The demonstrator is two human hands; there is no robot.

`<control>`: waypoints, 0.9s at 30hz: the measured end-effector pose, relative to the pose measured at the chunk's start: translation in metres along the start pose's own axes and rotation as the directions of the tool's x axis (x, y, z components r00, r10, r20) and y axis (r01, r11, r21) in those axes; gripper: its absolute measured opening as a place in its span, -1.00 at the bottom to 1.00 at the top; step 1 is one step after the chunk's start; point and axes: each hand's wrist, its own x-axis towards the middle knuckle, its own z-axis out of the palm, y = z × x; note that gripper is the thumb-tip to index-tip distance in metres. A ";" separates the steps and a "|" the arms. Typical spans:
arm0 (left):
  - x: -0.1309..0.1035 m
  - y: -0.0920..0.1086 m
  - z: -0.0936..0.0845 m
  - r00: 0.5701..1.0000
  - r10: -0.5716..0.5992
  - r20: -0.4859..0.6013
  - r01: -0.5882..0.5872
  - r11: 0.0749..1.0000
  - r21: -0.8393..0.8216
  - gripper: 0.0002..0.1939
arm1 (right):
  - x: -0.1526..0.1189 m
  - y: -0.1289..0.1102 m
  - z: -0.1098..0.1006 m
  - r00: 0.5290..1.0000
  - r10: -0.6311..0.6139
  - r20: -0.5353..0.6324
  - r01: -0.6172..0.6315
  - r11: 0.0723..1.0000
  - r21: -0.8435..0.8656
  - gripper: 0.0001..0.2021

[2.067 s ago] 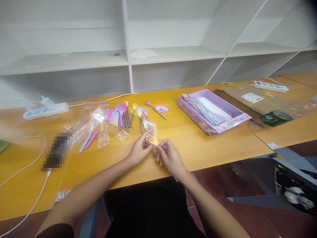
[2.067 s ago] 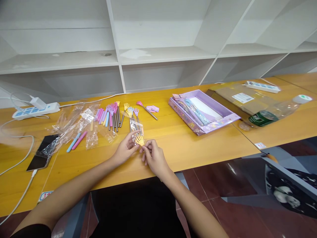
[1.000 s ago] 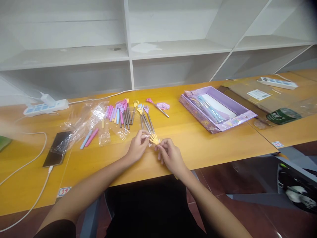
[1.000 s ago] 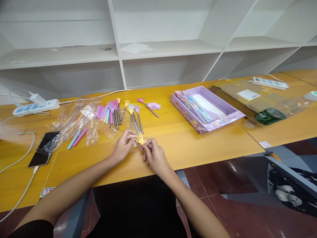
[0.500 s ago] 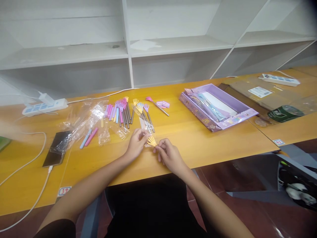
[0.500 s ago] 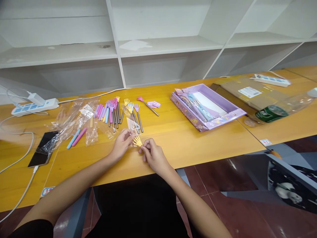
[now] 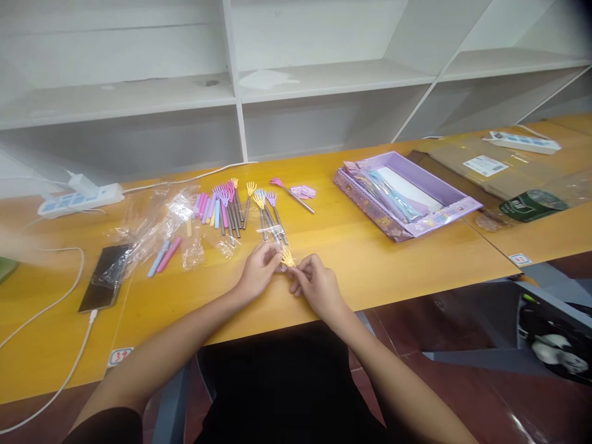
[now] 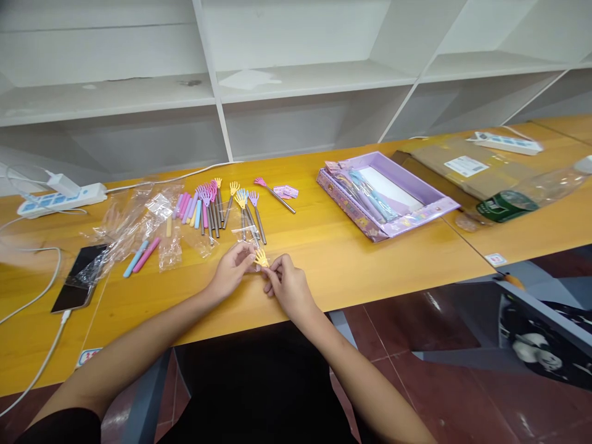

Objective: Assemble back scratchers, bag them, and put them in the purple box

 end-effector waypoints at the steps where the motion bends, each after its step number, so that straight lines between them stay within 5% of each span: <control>1: 0.000 -0.002 0.000 1.000 -0.011 0.015 0.012 1.000 -0.014 -0.72 | 0.001 0.001 0.000 1.000 -0.002 -0.008 0.002 1.000 0.001 -0.55; 10: 0.007 -0.007 0.001 0.999 -0.037 -0.028 0.034 0.996 -0.083 -0.72 | 0.005 -0.002 0.002 0.999 0.036 -0.001 -0.036 0.997 0.067 -0.56; 16: 0.011 -0.005 0.000 0.989 0.010 -0.146 -0.029 0.992 -0.124 -0.67 | -0.020 -0.001 -0.022 0.996 -0.012 0.084 0.031 0.975 -0.221 -0.72; 23: 0.011 -0.003 -0.001 0.988 0.118 -0.097 -0.124 0.990 -0.063 -0.72 | -0.032 0.020 -0.031 0.998 -0.056 0.025 0.060 0.980 -0.192 -0.75; 27: 0.011 -0.001 -0.003 0.989 0.142 -0.039 -0.145 0.984 -0.105 -0.54 | -0.027 0.024 -0.030 0.998 -0.061 0.020 0.064 0.985 -0.159 -0.74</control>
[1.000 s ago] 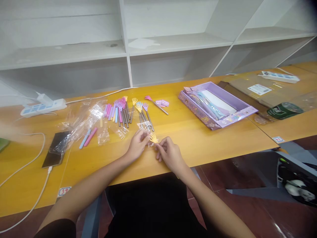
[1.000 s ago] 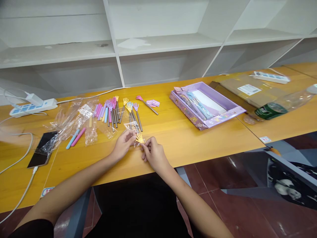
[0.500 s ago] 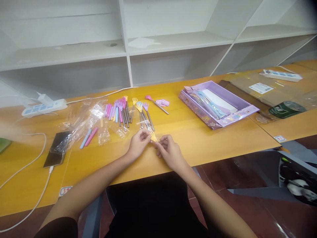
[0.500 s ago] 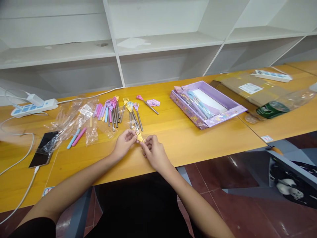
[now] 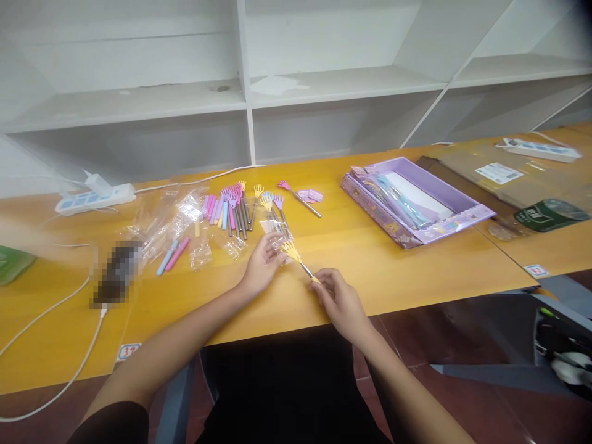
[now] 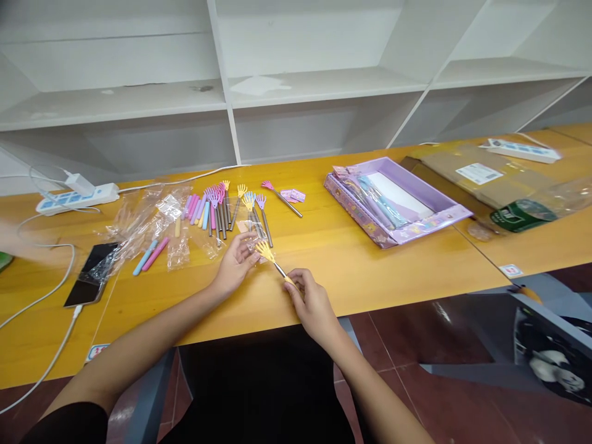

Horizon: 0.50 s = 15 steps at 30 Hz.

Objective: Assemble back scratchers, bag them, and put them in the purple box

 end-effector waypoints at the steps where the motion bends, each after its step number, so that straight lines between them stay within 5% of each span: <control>1: 0.000 0.001 0.000 1.000 -0.010 0.026 0.010 1.000 -0.016 -0.48 | 0.001 0.000 0.000 1.000 -0.001 -0.005 0.001 1.000 0.008 -0.74; 15: -0.011 0.003 0.006 0.995 -0.067 0.073 0.054 0.984 0.167 -0.24 | -0.006 -0.010 0.005 0.997 -0.051 -0.058 0.046 0.995 -0.090 -0.75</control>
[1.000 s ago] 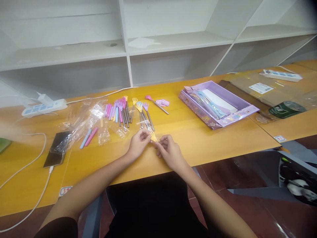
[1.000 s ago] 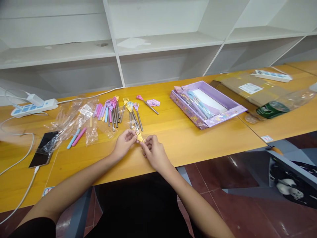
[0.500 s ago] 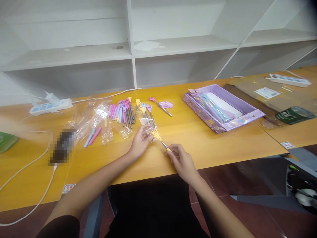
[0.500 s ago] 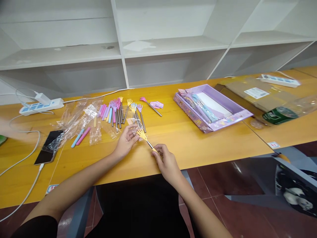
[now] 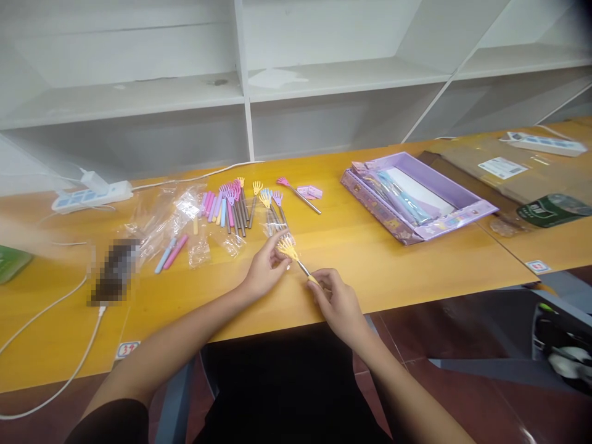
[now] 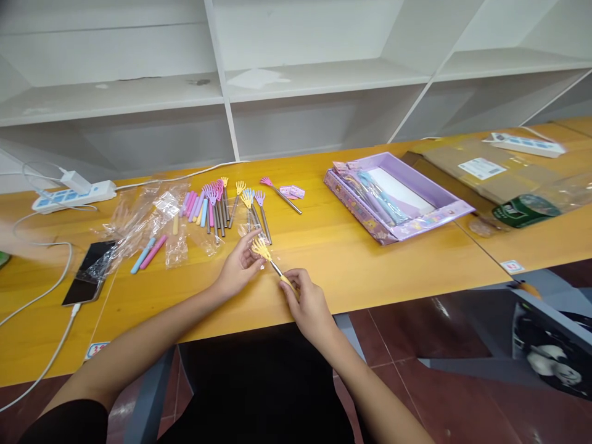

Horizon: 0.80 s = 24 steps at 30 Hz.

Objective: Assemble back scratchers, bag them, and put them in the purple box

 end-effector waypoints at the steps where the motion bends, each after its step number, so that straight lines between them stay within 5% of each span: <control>1: -0.001 0.001 0.001 1.000 -0.006 0.006 0.006 1.000 -0.001 -0.23 | 0.000 -0.002 0.001 1.000 -0.003 -0.007 0.003 1.000 -0.011 -0.75; 8: -0.004 0.002 0.006 0.999 -0.026 0.033 0.026 1.000 0.006 -0.26 | 0.009 -0.011 0.012 0.999 0.026 -0.019 -0.027 1.000 -0.012 -0.77; 12: -0.003 0.001 0.006 0.997 -0.061 0.040 0.064 0.996 -0.068 -0.31 | 0.010 -0.007 0.013 0.997 -0.002 0.071 -0.005 0.995 0.095 -0.77; 19: 0.007 -0.002 -0.003 0.992 -0.089 -0.088 0.070 0.977 -0.203 -0.33 | -0.010 -0.007 -0.022 0.929 -0.099 0.357 0.059 0.991 0.121 -0.68; 24: 0.004 -0.002 0.000 0.995 -0.095 0.008 0.094 0.975 -0.200 -0.30 | -0.013 -0.008 -0.033 0.913 -0.095 0.398 0.080 0.995 0.054 -0.73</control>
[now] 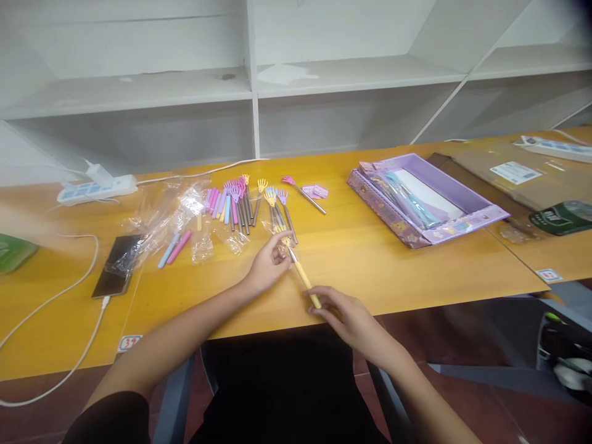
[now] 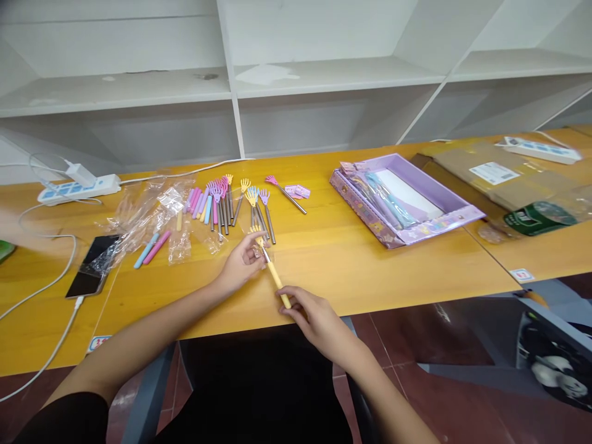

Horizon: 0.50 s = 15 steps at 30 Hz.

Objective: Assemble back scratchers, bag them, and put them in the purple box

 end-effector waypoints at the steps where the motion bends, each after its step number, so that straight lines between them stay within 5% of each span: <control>1: -0.002 0.000 0.002 1.000 -0.007 0.027 0.007 1.000 0.006 -0.30 | 0.001 0.002 0.001 1.000 0.006 -0.023 -0.006 1.000 0.004 -0.74; 6: -0.012 0.001 0.011 0.990 -0.054 0.127 0.046 0.997 0.060 -0.29 | 0.010 0.005 0.007 0.972 -0.018 -0.236 -0.009 0.994 -0.112 -0.81; 10: -0.017 -0.001 0.015 0.983 -0.076 0.169 0.064 0.995 0.076 -0.27 | 0.020 -0.006 0.006 0.907 -0.165 -0.387 0.044 0.952 -0.303 -0.83; 15: -0.020 -0.002 0.019 0.979 -0.063 0.192 0.052 0.997 0.063 -0.30 | 0.030 -0.018 0.006 0.872 -0.319 -0.372 0.153 0.899 -0.411 -0.89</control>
